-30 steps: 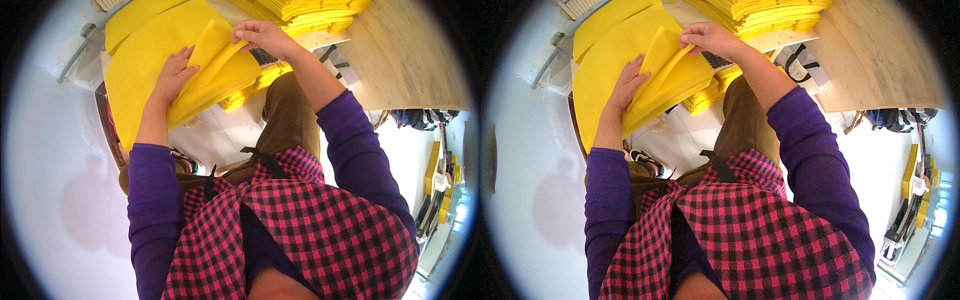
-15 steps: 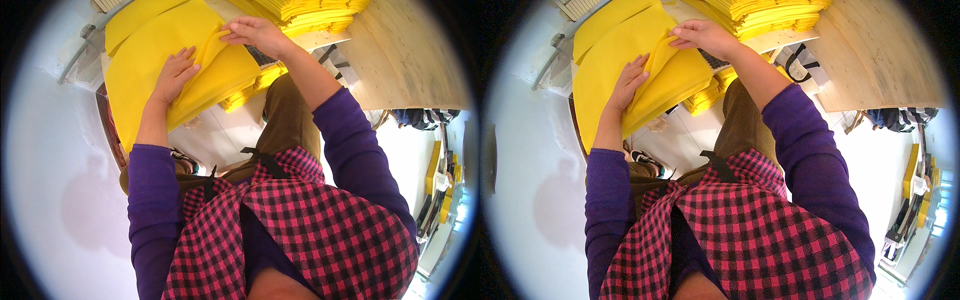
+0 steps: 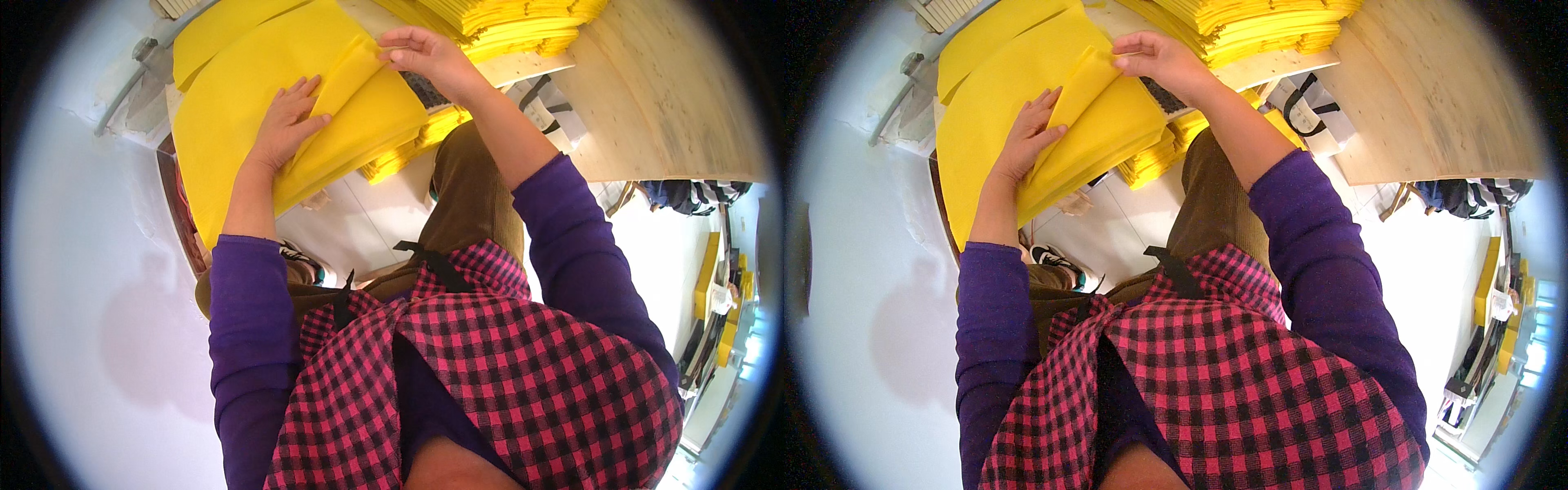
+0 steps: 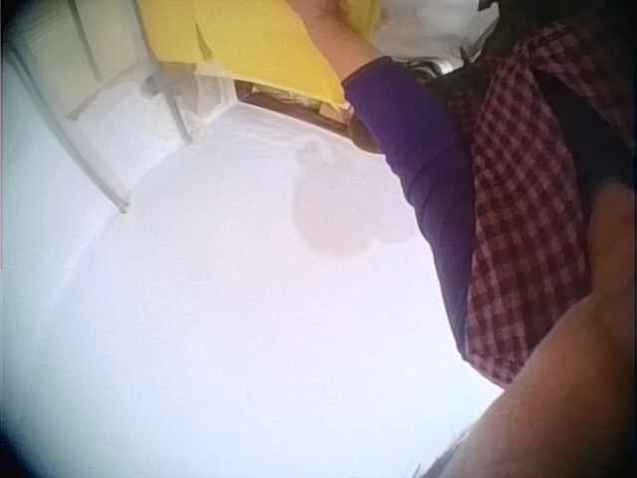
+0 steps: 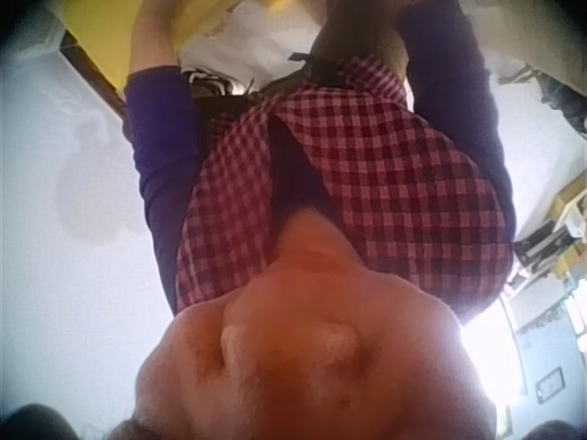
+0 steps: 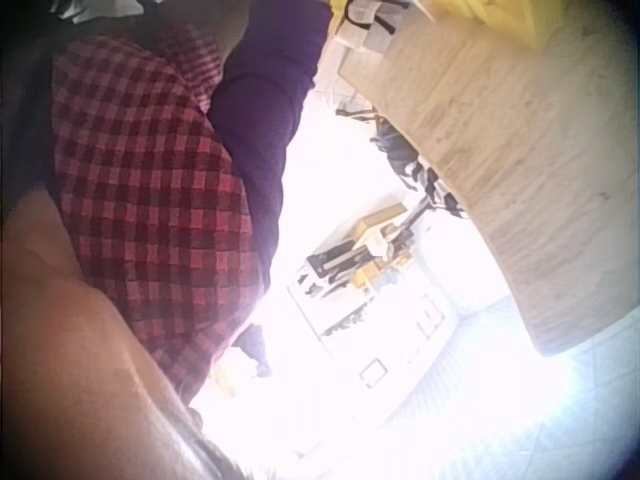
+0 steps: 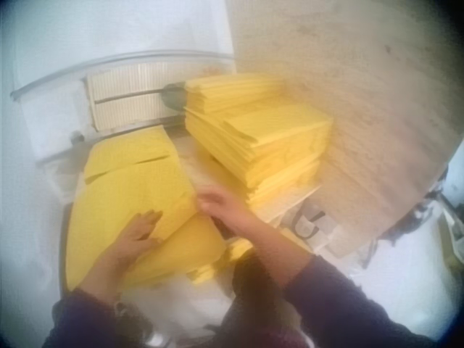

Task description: The person folds yellow foam sheets in half and stacks them on a wooden workbench. The person repeats the folding and stacking process for multiple sheets throughout the clip.

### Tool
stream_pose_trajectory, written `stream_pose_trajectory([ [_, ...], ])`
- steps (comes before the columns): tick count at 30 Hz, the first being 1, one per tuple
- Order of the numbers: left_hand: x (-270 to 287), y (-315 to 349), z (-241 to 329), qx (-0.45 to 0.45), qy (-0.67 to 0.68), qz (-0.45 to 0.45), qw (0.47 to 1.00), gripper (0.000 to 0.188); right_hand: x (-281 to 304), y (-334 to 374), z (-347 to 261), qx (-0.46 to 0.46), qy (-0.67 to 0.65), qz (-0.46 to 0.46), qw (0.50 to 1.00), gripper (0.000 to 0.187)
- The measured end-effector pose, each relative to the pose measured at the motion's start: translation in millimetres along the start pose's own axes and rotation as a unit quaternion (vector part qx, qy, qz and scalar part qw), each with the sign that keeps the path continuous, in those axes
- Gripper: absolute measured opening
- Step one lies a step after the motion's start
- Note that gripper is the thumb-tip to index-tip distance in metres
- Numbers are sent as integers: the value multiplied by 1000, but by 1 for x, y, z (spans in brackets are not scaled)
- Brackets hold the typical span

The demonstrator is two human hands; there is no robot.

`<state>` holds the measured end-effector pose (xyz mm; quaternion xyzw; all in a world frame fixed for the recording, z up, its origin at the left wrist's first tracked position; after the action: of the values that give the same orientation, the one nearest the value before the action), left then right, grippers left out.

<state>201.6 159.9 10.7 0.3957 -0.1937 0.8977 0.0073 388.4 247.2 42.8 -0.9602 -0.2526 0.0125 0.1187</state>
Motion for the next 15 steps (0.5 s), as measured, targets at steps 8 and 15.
stream_pose_trajectory([
  [8,1,1,3,-15,-27,0,1000,51,13,9,7,68,271,52,959,71],
  [15,2,3,12,-21,-48,4,999,58,-1,1,11,27,275,40,960,62],
])
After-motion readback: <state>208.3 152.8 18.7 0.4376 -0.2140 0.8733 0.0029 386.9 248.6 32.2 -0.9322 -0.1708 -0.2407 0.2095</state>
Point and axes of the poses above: each hand's wrist, its own y-axis away from the middle knuckle, its own x-axis out of the back of the hand, z = x × y, the point moved 9 cm from there along -y, towards the middle knuckle, and after that the axes turned 8 degrees about z, right-handed, at the moved point
